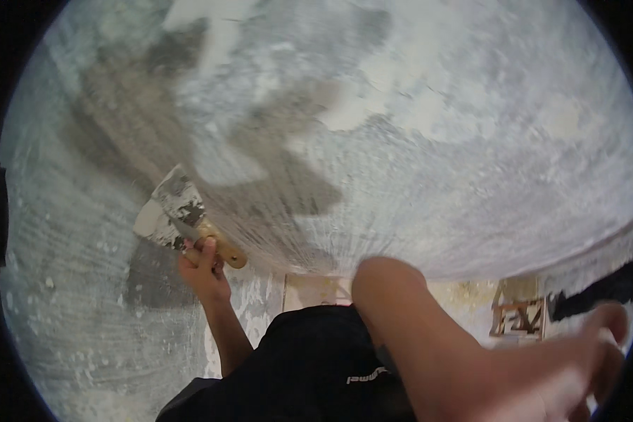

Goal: The person applies plaster or wall compound to a damaged wall using metal scrapers.

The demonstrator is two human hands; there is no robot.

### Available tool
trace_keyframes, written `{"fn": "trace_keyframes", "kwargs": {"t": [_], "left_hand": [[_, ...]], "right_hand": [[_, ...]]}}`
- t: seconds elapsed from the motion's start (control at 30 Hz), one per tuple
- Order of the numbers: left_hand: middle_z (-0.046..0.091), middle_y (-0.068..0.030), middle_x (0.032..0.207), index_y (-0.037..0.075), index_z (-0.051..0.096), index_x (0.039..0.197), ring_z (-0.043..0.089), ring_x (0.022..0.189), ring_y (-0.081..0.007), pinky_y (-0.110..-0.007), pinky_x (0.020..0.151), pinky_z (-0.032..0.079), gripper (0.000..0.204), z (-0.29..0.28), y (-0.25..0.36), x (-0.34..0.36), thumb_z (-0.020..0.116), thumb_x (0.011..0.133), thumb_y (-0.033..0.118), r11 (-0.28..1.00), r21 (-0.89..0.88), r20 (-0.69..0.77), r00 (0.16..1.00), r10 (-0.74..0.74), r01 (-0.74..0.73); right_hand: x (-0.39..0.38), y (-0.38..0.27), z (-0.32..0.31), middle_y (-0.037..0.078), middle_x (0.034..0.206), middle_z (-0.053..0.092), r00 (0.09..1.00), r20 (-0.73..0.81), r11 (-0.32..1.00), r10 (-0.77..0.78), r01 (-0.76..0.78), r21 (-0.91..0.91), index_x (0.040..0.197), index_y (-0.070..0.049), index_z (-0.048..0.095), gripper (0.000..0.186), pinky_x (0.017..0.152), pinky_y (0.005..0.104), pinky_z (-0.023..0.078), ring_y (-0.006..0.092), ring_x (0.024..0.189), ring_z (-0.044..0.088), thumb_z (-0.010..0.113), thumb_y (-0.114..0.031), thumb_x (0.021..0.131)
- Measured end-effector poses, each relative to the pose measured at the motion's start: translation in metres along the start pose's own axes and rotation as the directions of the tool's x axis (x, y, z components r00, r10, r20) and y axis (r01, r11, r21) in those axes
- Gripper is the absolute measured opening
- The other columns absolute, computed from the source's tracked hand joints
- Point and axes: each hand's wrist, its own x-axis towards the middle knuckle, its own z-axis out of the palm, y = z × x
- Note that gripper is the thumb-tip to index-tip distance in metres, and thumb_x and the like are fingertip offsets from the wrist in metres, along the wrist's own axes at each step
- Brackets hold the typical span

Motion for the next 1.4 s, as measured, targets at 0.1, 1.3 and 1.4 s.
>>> {"fn": "trace_keyframes", "kwargs": {"t": [0.1,1.3,1.4], "left_hand": [[0.068,-0.0045,0.090,0.010,0.048,0.111,0.054,0.062,-0.0053,-0.019,0.047,0.035,0.043,0.014,0.003,-0.006,0.077,0.082,-0.004,1.000,-0.003,0.017,1.000,-0.004,0.004],[0.078,-0.0056,0.095,0.000,0.060,0.107,0.066,0.072,-0.0093,-0.027,0.065,0.051,0.015,-0.006,0.016,0.014,0.067,0.095,0.006,0.817,0.430,0.489,0.860,0.145,-0.383],[0.078,-0.0059,0.095,0.001,0.058,0.098,0.063,0.065,-0.0073,-0.027,0.059,0.050,0.010,-0.008,0.022,0.019,0.066,0.096,0.007,0.813,0.424,0.465,0.866,0.182,-0.399]], "right_hand": [[-0.030,-0.021,-0.089,0.015,0.121,0.059,0.759,0.363,0.839,0.541,-0.519,-0.166,0.135,-0.010,0.047,0.047,0.096,0.0495,0.042,0.0285,0.107,0.056,0.051,-0.042,0.101],[-0.143,-0.010,-0.179,-0.004,0.065,0.056,-0.613,-0.183,-0.353,0.769,-0.168,-0.921,0.103,0.002,0.071,0.020,0.051,0.0222,0.036,0.0031,0.055,0.047,0.068,-0.017,0.099],[-0.129,-0.007,-0.179,-0.004,0.065,0.055,-0.602,-0.219,-0.364,0.768,-0.128,-0.922,0.102,0.003,0.071,0.021,0.050,0.0222,0.036,0.0028,0.056,0.047,0.069,-0.018,0.099]]}}
